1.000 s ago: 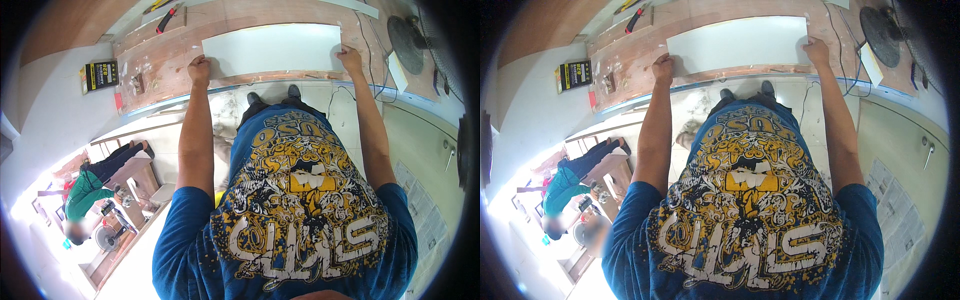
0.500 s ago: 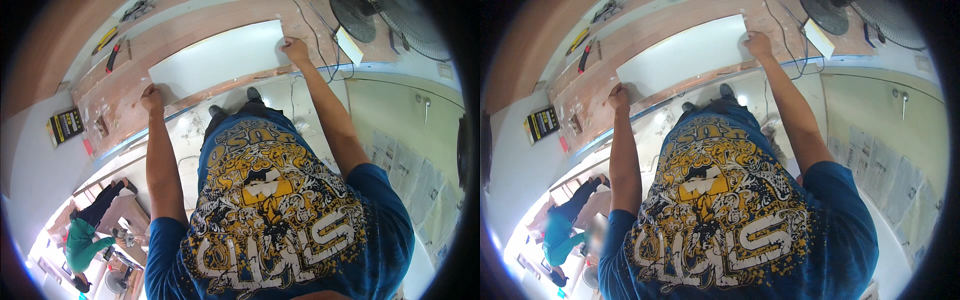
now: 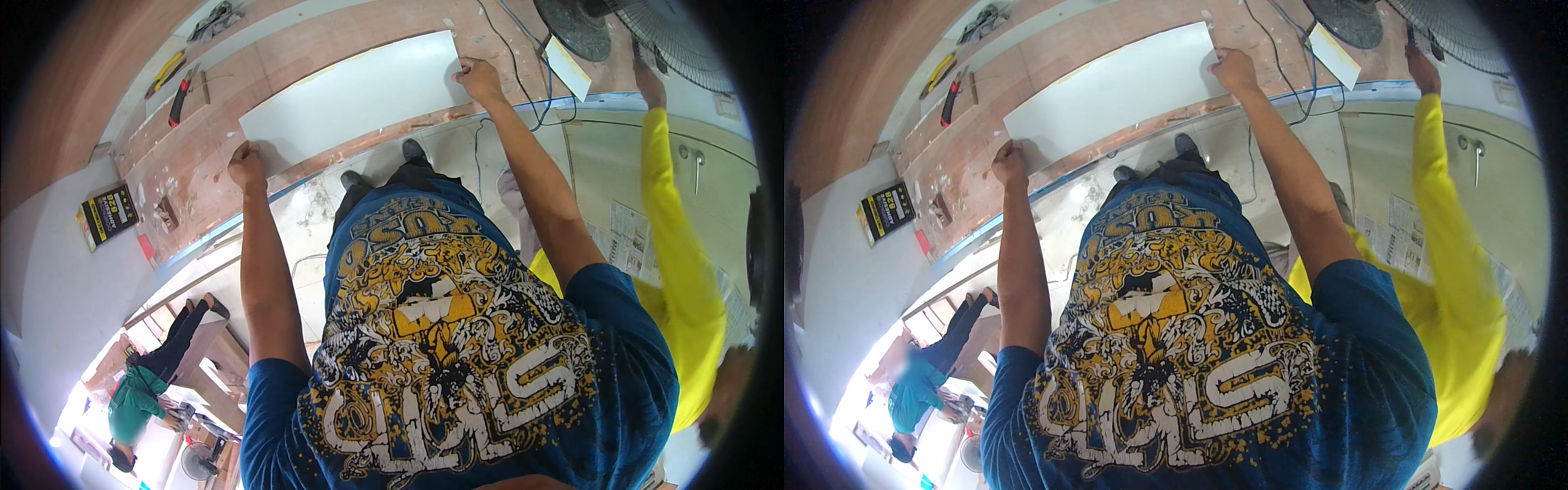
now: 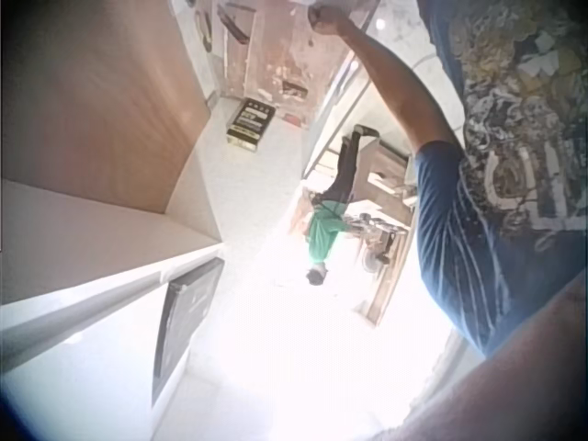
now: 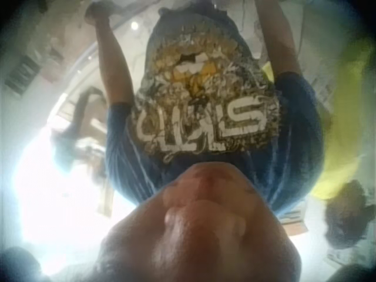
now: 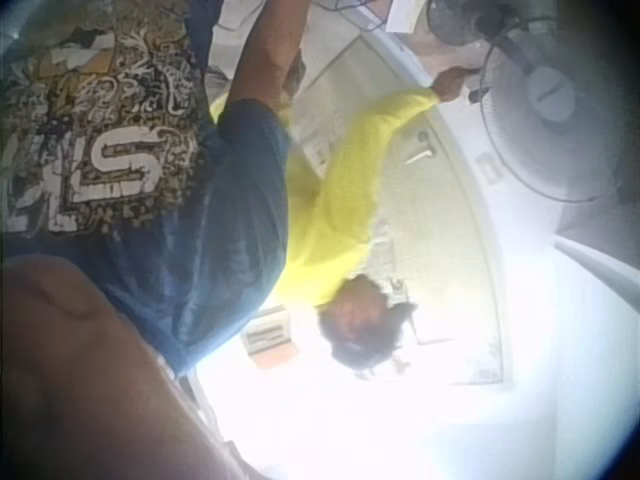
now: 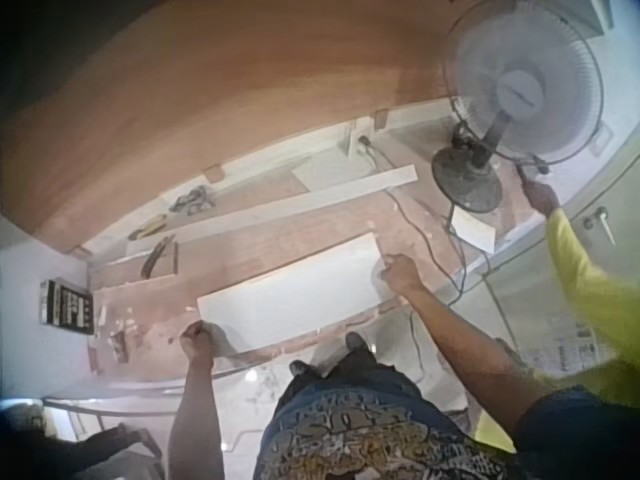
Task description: The person measures and marks a white panel using a wooden block as a guide, then uses a utility knife to cut the panel. They wipe the panel with a cloth and place it on a workbench. The person also handles a wooden plank and a fan during the process.
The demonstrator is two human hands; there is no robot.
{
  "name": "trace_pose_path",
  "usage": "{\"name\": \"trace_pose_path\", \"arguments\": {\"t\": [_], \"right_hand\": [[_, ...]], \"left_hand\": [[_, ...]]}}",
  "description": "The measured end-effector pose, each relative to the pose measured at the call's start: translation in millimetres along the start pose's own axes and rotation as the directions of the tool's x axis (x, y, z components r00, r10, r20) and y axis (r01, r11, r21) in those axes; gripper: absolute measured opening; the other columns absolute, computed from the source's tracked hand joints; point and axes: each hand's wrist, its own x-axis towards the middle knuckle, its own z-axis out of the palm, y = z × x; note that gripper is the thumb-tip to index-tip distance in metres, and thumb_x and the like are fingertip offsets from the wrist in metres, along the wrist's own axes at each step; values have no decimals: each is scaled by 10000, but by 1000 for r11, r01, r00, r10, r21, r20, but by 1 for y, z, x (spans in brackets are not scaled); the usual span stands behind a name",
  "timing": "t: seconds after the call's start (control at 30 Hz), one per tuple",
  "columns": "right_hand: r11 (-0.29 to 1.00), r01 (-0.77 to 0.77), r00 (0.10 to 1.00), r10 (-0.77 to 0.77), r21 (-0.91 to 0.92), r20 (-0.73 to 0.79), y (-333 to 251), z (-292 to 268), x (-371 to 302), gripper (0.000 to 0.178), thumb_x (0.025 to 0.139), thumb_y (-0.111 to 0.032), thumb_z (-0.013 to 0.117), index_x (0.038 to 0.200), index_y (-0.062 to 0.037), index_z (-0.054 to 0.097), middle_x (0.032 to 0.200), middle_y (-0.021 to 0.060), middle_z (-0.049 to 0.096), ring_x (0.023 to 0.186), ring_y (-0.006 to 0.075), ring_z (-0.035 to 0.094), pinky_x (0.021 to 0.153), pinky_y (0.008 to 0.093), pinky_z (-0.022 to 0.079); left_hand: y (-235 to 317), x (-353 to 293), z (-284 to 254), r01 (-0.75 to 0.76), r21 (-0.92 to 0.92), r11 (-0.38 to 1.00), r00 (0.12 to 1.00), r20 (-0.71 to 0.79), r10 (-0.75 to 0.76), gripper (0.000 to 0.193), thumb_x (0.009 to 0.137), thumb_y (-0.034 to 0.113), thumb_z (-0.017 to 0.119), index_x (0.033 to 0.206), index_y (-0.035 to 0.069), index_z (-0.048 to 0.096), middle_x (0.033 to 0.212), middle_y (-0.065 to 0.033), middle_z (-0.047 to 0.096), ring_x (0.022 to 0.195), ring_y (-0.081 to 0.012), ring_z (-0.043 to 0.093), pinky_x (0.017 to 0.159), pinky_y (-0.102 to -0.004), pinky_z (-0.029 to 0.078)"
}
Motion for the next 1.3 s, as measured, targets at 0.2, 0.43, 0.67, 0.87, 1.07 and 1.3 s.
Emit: {"name": "trace_pose_path", "arguments": {"t": [0.2, 0.43, 0.67, 0.87, 1.07, 1.3], "right_hand": [[1000, -11, 1000, 10, 29, 4, 1, 0, 0, 390, 793, -247, 804, 1169, -146, 773, 1049, 159, 770, 975, 314, 738, 892, 400, 563], [995, 67, 996, -72, -78, -52, 30, 12, 13, 409, 803, -274, 815, 1192, -159, 761, 1038, 133, 769, 951, 301, 737, 869, 403, 563], [999, 8, 1000, -7, -45, 30, 19, 15, 11, 402, 823, -279, 811, 1205, -165, 757, 1024, 120, 769, 927, 288, 730, 859, 391, 553], [999, 12, 999, -11, -37, 35, 17, 12, 10, 417, 832, -271, 801, 1234, -170, 747, 1020, 116, 767, 933, 279, 727, 864, 385, 552], [996, 11, 1000, -9, -86, 26, 18, 10, 9, 437, 836, -262, 795, 1255, -152, 734, 1033, 117, 766, 937, 282, 725, 872, 383, 553], [999, 15, 1000, -14, -53, 7, 8, 11, 4, 442, 855, -216, 793, 1285, -146, 722, 1003, 96, 748, 899, 223, 706, 849, 357, 548]], "left_hand": [[0, -4, 6, 8, 1, 1000, 1000, -29, -8, 292, 837, 95, 780, 1112, -5, 779, 923, -113, 776, 799, -185, 699, 770, -317, 553], [9, -12, 13, -108, 135, 985, 991, -61, 117, 273, 812, 101, 761, 1075, 40, 796, 948, -138, 779, 816, -233, 726, 800, -339, 566], [2, -13, 12, -28, 31, 999, 991, -132, 32, 261, 816, 80, 777, 1069, 16, 787, 992, -151, 766, 871, -248, 725, 822, -353, 565], [7, -16, 12, -33, 88, 996, 991, -129, 45, 275, 806, 47, 786, 1075, -5, 780, 967, -141, 754, 851, -238, 717, 807, -349, 566], [22, -25, 17, -29, 73, 997, 984, -175, 42, 286, 802, 37, 773, 1084, -6, 784, 896, -130, 757, 793, -223, 712, 767, -330, 564], [-2, -16, 15, -42, 32, 999, 985, -168, 47, 283, 810, 38, 779, 1087, -18, 779, 862, -104, 753, 756, -182, 680, 730, -326, 548]]}}
